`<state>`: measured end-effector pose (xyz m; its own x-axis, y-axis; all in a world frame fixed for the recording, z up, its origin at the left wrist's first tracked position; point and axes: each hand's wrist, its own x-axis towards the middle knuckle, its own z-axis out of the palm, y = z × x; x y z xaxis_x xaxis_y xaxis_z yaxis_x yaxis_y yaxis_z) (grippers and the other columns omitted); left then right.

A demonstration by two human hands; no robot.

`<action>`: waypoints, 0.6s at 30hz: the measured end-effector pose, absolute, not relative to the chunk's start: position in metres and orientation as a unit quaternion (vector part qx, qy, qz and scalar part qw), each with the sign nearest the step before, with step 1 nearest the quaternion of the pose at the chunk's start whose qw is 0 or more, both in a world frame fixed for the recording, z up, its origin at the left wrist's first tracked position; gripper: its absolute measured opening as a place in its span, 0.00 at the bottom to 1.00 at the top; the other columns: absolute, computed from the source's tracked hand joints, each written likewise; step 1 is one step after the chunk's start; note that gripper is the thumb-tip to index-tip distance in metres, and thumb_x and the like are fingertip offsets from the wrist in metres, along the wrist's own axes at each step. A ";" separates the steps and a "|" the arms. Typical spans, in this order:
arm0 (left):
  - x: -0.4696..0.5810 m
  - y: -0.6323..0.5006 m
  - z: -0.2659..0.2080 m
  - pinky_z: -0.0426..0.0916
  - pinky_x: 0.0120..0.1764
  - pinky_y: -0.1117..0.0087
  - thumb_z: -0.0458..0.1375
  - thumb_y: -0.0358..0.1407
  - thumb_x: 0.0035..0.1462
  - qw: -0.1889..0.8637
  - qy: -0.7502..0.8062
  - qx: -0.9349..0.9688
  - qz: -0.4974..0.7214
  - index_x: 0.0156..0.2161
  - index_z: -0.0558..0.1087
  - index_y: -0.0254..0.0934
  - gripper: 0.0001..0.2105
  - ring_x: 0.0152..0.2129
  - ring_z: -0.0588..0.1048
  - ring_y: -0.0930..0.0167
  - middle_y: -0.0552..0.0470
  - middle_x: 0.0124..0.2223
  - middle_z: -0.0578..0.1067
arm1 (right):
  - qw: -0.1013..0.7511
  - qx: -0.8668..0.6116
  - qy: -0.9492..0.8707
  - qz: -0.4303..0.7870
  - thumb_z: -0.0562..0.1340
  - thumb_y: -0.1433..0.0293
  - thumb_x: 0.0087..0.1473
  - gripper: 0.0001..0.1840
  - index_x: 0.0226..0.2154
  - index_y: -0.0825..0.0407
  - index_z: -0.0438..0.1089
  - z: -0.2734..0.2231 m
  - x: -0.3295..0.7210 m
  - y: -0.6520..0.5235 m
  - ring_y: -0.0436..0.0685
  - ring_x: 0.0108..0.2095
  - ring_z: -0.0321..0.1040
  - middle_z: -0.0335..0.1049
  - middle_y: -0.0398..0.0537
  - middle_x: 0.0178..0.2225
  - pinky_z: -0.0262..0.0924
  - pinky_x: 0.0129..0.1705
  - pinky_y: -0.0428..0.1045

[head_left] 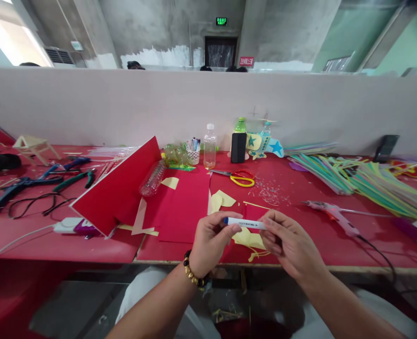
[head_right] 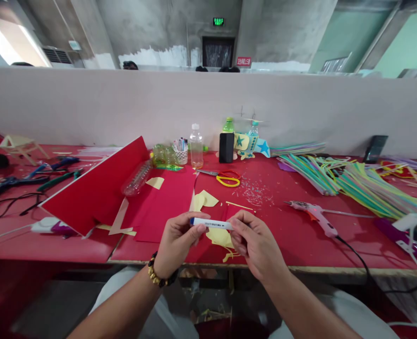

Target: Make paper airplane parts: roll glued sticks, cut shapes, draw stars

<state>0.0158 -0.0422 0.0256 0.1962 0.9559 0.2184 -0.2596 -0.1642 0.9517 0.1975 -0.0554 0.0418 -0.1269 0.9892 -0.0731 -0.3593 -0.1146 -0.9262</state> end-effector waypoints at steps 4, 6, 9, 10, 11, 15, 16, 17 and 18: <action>0.014 -0.045 0.027 0.58 0.24 0.76 0.58 0.41 0.58 0.467 0.369 0.593 0.542 0.45 0.74 0.35 0.13 0.19 0.63 0.78 0.56 0.25 0.67 | 0.537 -0.414 -0.427 0.598 0.64 0.65 0.54 0.14 0.23 0.54 0.62 0.046 0.196 -0.058 0.41 0.16 0.45 0.52 0.35 0.16 0.37 0.17 0.41; 0.014 -0.048 0.028 0.60 0.26 0.76 0.54 0.40 0.62 0.409 0.396 0.626 0.533 0.48 0.71 0.37 0.13 0.21 0.64 0.77 0.55 0.26 0.69 | 0.537 -0.428 -0.451 0.570 0.63 0.64 0.54 0.14 0.23 0.54 0.63 0.048 0.195 -0.060 0.42 0.17 0.45 0.51 0.35 0.16 0.37 0.18 0.42; 0.017 -0.053 0.027 0.61 0.28 0.76 0.48 0.39 0.65 0.352 0.421 0.652 0.523 0.45 0.69 0.37 0.11 0.22 0.66 0.76 0.55 0.26 0.69 | 0.540 -0.439 -0.471 0.542 0.63 0.63 0.55 0.14 0.24 0.54 0.65 0.048 0.193 -0.063 0.43 0.18 0.45 0.50 0.36 0.16 0.39 0.19 0.42; 0.019 -0.054 0.026 0.61 0.28 0.76 0.47 0.39 0.65 0.343 0.428 0.654 0.521 0.44 0.68 0.37 0.10 0.22 0.67 0.76 0.55 0.26 0.69 | 0.543 -0.439 -0.472 0.538 0.62 0.62 0.55 0.14 0.24 0.54 0.65 0.046 0.192 -0.063 0.44 0.18 0.45 0.50 0.36 0.16 0.40 0.19 0.43; 0.020 -0.054 0.025 0.61 0.28 0.76 0.46 0.39 0.65 0.337 0.435 0.654 0.520 0.43 0.68 0.37 0.10 0.22 0.67 0.76 0.55 0.25 0.69 | 0.544 -0.439 -0.473 0.537 0.62 0.62 0.56 0.15 0.24 0.54 0.65 0.044 0.192 -0.063 0.44 0.18 0.45 0.50 0.36 0.16 0.41 0.20 0.43; 0.023 -0.049 0.022 0.60 0.26 0.76 0.45 0.40 0.66 0.341 0.450 0.639 0.522 0.42 0.66 0.37 0.10 0.20 0.66 0.77 0.55 0.25 0.68 | 0.528 -0.434 -0.482 0.548 0.61 0.59 0.56 0.16 0.25 0.53 0.64 0.034 0.189 -0.052 0.44 0.19 0.44 0.49 0.36 0.17 0.41 0.20 0.43; 0.023 -0.047 0.022 0.59 0.25 0.77 0.45 0.40 0.66 0.348 0.448 0.636 0.523 0.42 0.66 0.37 0.10 0.20 0.65 0.77 0.56 0.25 0.68 | 0.517 -0.432 -0.488 0.555 0.60 0.59 0.57 0.16 0.26 0.53 0.64 0.034 0.189 -0.048 0.44 0.19 0.44 0.48 0.36 0.17 0.41 0.19 0.42; 0.021 -0.043 0.024 0.59 0.24 0.77 0.45 0.40 0.66 0.358 0.443 0.633 0.524 0.42 0.66 0.37 0.10 0.19 0.64 0.78 0.56 0.25 0.68 | 0.504 -0.427 -0.498 0.562 0.60 0.59 0.57 0.15 0.26 0.52 0.64 0.035 0.190 -0.042 0.45 0.18 0.44 0.47 0.35 0.17 0.41 0.19 0.42; 0.019 -0.039 0.027 0.58 0.23 0.77 0.46 0.41 0.66 0.370 0.436 0.632 0.524 0.42 0.65 0.37 0.10 0.18 0.63 0.78 0.57 0.24 0.67 | 0.487 -0.420 -0.514 0.568 0.59 0.58 0.58 0.15 0.28 0.52 0.64 0.037 0.190 -0.035 0.45 0.18 0.44 0.47 0.35 0.17 0.41 0.19 0.42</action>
